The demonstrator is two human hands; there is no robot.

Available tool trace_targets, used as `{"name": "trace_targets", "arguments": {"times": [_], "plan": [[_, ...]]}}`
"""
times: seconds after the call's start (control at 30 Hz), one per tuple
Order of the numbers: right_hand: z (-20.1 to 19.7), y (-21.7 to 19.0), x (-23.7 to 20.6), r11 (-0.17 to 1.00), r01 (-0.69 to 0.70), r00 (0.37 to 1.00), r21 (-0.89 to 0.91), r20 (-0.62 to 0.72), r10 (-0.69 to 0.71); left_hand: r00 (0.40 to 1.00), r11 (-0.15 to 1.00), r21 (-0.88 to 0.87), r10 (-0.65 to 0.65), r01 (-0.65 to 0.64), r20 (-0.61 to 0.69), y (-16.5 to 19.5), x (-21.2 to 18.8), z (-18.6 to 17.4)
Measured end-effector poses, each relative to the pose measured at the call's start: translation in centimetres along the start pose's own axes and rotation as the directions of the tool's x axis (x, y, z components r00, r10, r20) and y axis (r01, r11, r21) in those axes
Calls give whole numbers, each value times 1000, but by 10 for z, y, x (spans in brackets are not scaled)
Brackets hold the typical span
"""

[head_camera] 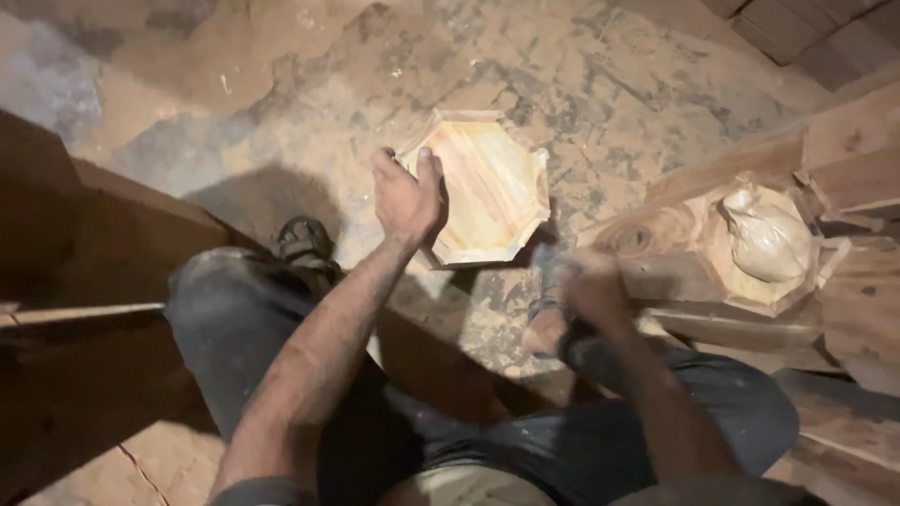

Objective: The person sits on the floor and smooths the edges and faces of octagonal wooden blocks using a small handheld tool. They rotate the blocks to access different sides and occasionally place finished pieces aside.

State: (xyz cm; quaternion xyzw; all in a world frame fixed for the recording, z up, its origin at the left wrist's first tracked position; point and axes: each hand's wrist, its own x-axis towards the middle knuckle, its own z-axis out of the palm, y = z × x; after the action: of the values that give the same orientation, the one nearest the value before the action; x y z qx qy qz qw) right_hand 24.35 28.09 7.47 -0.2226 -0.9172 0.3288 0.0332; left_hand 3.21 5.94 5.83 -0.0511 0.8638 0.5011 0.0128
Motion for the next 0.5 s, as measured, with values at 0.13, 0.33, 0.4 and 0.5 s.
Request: {"name": "trace_targets", "arguments": {"times": [0.13,0.33,0.4,0.5], "plan": [[-36,25,45,617,-225,965,754,86,246,1000,1000,16,-19,19,2,-2,-2,2],[3,50,112,426,-149,989,892,137,60,1000,1000,-15,3,-3,-1,1,0,0],[14,56,121,520,-193,980,832,186,67,1000,999,-32,-11,11,15,1,-1,0],[14,55,124,706,-217,974,674,201,106,1000,999,-51,17,-16,6,1,-1,0]]}}
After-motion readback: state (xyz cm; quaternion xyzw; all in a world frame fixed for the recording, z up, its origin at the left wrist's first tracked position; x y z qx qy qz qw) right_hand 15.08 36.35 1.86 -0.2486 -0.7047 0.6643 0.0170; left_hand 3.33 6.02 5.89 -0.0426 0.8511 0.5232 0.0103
